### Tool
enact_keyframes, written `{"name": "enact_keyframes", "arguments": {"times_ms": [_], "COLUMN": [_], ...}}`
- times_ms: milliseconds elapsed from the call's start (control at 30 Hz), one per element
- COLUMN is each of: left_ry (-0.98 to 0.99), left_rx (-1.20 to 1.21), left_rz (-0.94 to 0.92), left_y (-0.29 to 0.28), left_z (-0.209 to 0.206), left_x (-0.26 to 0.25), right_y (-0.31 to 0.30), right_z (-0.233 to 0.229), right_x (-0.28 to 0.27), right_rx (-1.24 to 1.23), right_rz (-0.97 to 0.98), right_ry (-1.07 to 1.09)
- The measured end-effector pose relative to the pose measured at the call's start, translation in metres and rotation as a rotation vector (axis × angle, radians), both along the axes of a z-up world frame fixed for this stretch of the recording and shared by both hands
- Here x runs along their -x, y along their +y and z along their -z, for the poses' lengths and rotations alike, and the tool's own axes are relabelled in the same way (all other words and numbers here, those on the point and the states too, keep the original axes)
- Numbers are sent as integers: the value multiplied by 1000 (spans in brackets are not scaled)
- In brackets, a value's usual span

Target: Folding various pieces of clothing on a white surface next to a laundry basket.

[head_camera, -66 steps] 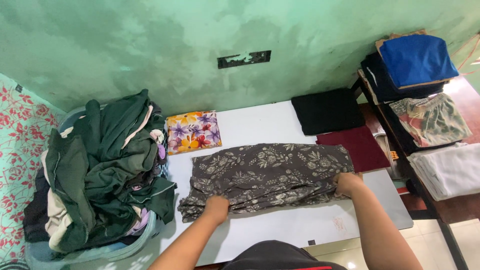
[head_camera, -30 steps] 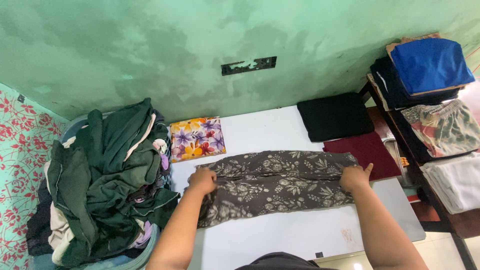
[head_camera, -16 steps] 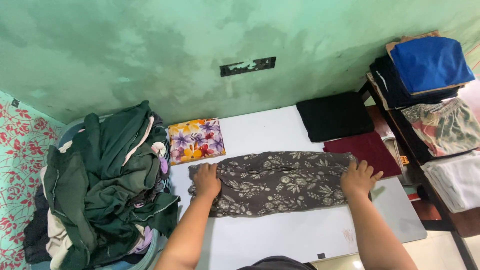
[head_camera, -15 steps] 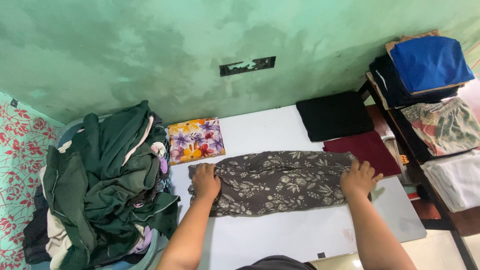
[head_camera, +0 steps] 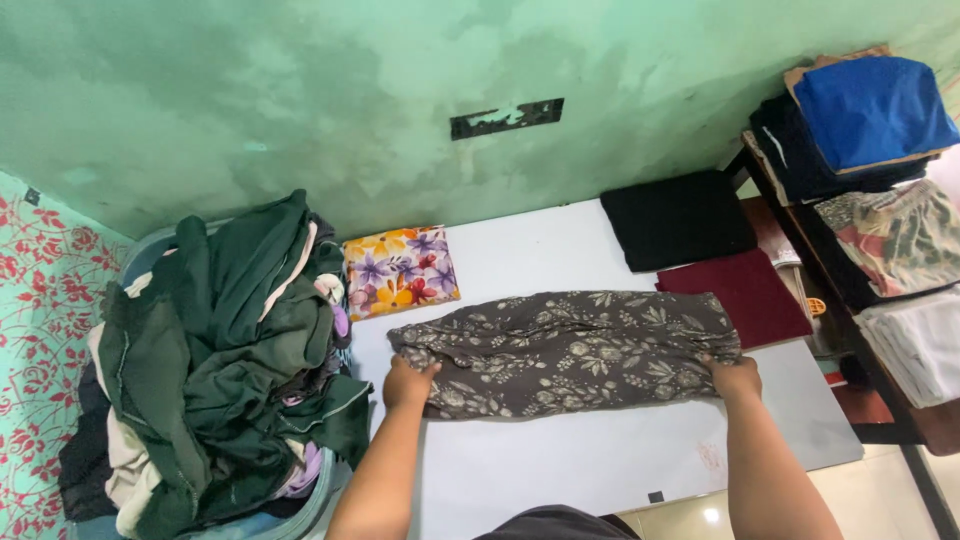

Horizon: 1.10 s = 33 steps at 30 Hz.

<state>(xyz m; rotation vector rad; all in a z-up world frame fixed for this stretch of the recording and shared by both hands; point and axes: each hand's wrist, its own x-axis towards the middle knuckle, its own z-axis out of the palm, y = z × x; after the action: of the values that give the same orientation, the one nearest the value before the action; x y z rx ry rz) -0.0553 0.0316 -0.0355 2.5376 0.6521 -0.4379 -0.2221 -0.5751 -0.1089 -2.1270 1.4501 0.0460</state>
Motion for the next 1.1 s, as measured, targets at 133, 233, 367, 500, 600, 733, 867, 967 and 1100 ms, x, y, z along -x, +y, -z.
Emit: {"name": "enact_keyframes", "arguments": {"times_ms": [133,233,367,500,600,733,867,967,1100], "left_ry": [19,-173,-257,-373,42,-8,-445,-333,-161], "left_rx": [-136,-285,-368,-176,-182,-175,-164,-208,-286], "left_rz": [168,336,805,944,912,920,923,992,1054], "left_y": [20,24,-15,-39,-41,-30,-26,-37,-38], "left_z": [-27,-20,-34,-28,-52,-16,5,-14,-30], "left_x": [-15,-14,13,28,29,11,-14,-28,-37], "right_y": [12,28,76,135,177,199,224,247,252], "right_z": [-4,-18,-72,-92,-83,-60,-57,-58,-68], "right_x": [-6,-6,-7,-22,-40,-50,-69,-85,-92], "right_rx": [-145,-135,147,705,465,618,567,495,385], "right_rz": [-131,-321,-170,-523,-847,-910,-858,-1157,-1093], "right_ry": [95,360,552,380,293,88,-54,-178,24]}}
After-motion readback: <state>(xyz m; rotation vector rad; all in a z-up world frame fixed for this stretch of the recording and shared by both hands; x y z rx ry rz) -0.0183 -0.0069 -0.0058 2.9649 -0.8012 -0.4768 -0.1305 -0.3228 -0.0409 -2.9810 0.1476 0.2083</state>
